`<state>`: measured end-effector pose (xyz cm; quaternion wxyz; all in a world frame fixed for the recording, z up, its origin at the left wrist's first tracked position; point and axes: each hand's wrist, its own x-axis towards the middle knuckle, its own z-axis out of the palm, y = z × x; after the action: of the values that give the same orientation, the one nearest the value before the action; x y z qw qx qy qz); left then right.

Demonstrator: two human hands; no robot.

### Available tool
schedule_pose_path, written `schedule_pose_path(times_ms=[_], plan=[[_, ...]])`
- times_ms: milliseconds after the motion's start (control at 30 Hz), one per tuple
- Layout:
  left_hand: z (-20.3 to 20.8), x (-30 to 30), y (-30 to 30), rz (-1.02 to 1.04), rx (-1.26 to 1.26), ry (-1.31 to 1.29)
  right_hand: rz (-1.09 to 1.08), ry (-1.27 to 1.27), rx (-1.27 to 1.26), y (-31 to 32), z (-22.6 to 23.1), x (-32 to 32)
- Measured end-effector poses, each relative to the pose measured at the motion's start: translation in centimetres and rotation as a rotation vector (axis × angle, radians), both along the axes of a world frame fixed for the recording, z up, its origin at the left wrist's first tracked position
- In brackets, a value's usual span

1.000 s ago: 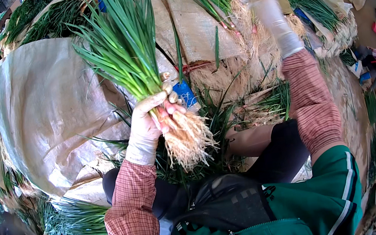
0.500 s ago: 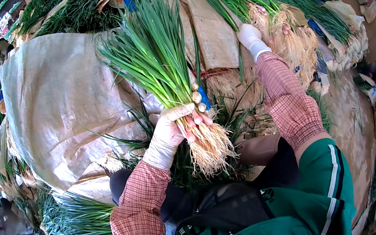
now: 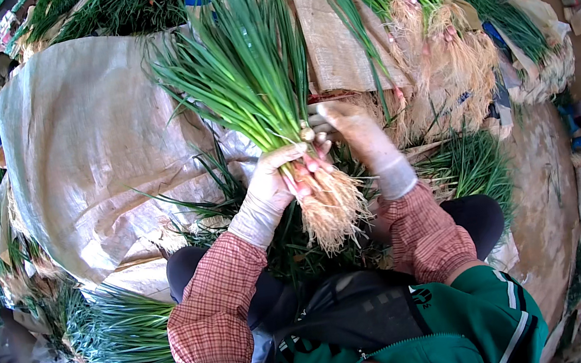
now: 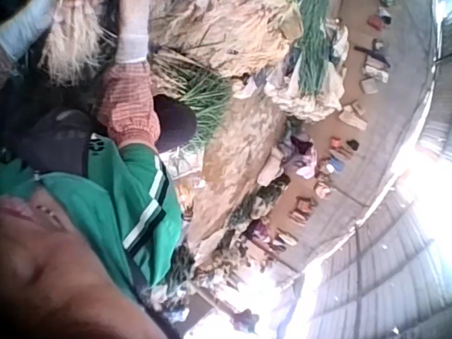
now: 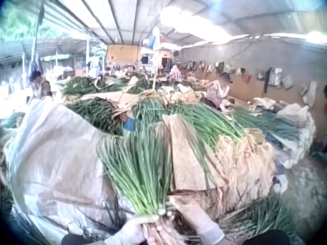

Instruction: The person, wearing gloves, gathers bundles of scallions from a large pile, peels away outer layers by hand, and places the cleaned bundles onto a white sack.

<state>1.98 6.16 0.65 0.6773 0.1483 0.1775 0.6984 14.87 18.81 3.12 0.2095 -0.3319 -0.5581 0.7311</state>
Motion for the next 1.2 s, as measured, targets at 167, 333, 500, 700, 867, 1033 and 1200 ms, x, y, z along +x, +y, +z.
schedule_pose_path(times_ms=[167, 333, 500, 700, 867, 1033, 1200], plan=[[0.2, 0.3, -0.3, 0.064, 0.166, -0.128, 0.027, 0.621, -0.670, -4.0, -1.7, -1.9], [0.0, 0.2, -0.7, 0.065, 0.124, -0.170, -0.176, 0.590, -0.530, -4.9, -0.7, -0.8], [2.3, 0.6, -1.5, -0.007, 0.258, -0.364, -0.133, 0.524, -0.162, 0.5, -3.4, 2.3], [2.2, 0.2, -2.8, 0.205, -0.015, -0.078, -0.464, -0.456, 1.093, 6.8, -1.4, 9.9], [1.9, -0.1, -3.0, 0.135, -0.074, -0.027, -0.366, -0.659, 0.855, 6.4, 0.1, 9.5], [-0.7, -1.0, -2.8, -0.104, -0.068, -0.035, 0.071, -0.237, 0.829, -4.5, 1.5, 5.9], [0.2, -0.2, -2.7, -0.061, -0.025, -0.055, -0.114, -0.168, 0.644, -3.6, 0.2, 0.6]])
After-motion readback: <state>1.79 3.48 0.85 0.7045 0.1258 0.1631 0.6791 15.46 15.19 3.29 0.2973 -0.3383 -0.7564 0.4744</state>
